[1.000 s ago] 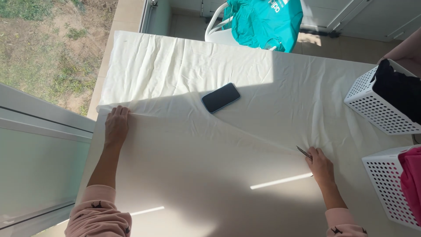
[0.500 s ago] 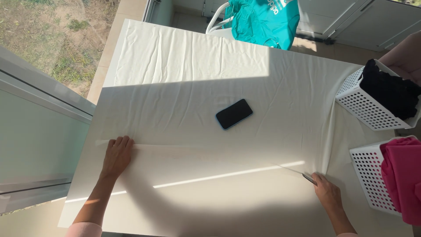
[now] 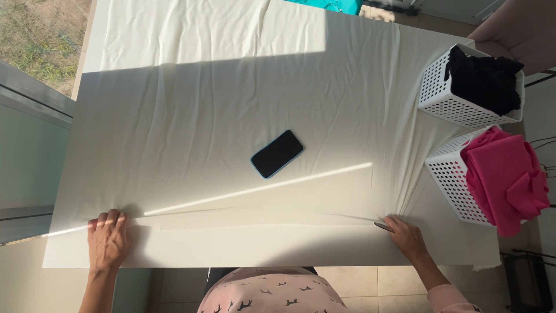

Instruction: Cutting white fabric into specific shapes and organizing the pieces into baskets on a workshop table.

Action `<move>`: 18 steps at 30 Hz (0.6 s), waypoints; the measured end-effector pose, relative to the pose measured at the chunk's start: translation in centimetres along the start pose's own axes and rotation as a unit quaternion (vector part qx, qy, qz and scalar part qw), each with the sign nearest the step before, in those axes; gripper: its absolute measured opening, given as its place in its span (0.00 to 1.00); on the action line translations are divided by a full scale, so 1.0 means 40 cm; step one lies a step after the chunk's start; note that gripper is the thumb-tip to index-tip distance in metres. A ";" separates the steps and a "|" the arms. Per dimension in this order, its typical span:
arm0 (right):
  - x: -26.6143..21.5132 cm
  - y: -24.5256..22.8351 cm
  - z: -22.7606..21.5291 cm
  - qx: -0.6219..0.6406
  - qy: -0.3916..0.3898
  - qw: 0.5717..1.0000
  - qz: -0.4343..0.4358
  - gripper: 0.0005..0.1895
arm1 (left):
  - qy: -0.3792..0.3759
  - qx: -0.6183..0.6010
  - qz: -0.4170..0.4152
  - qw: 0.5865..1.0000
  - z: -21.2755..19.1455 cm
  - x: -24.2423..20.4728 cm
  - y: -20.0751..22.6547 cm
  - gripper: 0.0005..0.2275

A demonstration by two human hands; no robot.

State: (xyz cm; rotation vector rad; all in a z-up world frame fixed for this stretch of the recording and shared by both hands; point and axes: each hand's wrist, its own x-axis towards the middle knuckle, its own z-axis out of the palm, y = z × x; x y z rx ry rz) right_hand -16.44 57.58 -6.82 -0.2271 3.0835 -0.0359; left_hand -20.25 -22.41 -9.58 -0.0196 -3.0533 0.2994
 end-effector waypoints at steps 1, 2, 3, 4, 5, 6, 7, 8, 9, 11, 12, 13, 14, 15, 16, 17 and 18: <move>-0.016 -0.007 -0.008 -0.004 0.001 1.000 -0.006 0.12 | -0.008 0.004 -0.001 1.000 0.022 -0.032 -0.007 0.08; -0.031 -0.015 -0.015 -0.009 0.002 1.000 -0.013 0.10 | -0.015 0.008 -0.001 1.000 0.044 -0.065 -0.014 0.09; -0.040 -0.023 -0.016 -0.010 -0.004 1.000 -0.012 0.10 | -0.021 0.006 0.000 1.000 0.039 -0.086 -0.017 0.09; -0.049 -0.031 -0.015 0.001 -0.001 1.000 -0.020 0.10 | -0.014 0.010 -0.010 1.000 0.036 -0.107 -0.020 0.07; -0.071 -0.034 -0.022 0.011 -0.002 1.000 -0.026 0.11 | -0.010 0.012 -0.018 1.000 0.032 -0.134 -0.015 0.05; -0.086 -0.032 -0.024 0.009 -0.012 1.000 -0.023 0.11 | -0.018 0.007 -0.015 1.000 0.035 -0.171 -0.014 0.05; -0.098 -0.042 -0.017 0.012 -0.016 0.999 -0.031 0.11 | -0.015 0.017 -0.023 0.999 0.042 -0.190 -0.027 0.05; -0.109 -0.052 -0.009 0.016 -0.020 0.999 -0.038 0.11 | -0.013 0.027 -0.031 0.999 0.049 -0.207 -0.040 0.05; -0.118 -0.057 -0.007 0.016 -0.029 0.999 -0.036 0.11 | -0.021 0.024 -0.028 0.999 0.042 -0.221 -0.036 0.05; -0.137 -0.073 -0.002 0.011 -0.010 0.998 -0.054 0.07 | -0.001 0.069 -0.048 0.996 0.025 -0.247 -0.034 0.03; -0.147 -0.083 -0.013 0.010 -0.017 0.998 -0.052 0.07 | -0.007 0.067 -0.044 0.997 0.028 -0.283 -0.035 0.03; -0.137 -0.093 -0.019 0.011 -0.014 0.998 -0.054 0.05 | -0.028 0.096 -0.052 0.994 0.040 -0.272 -0.041 0.02; -0.125 -0.101 -0.028 0.012 -0.012 0.998 -0.055 0.05 | -0.048 0.124 -0.060 0.989 0.047 -0.258 -0.044 0.01; -0.111 -0.103 -0.023 0.011 -0.006 0.999 -0.038 0.05 | -0.038 0.122 -0.045 0.991 0.048 -0.243 -0.045 0.01; -0.095 -0.101 -0.019 0.005 0.014 0.999 -0.050 0.07 | -0.027 0.124 -0.047 0.991 0.049 -0.226 -0.044 0.03; -0.098 -0.107 -0.013 0.002 0.029 0.998 -0.056 0.08 | -0.020 0.127 -0.043 0.991 0.044 -0.208 -0.051 0.05; -0.114 -0.134 -0.027 0.003 0.030 0.999 -0.033 0.08 | -0.012 0.127 -0.021 0.992 0.039 -0.198 -0.055 0.05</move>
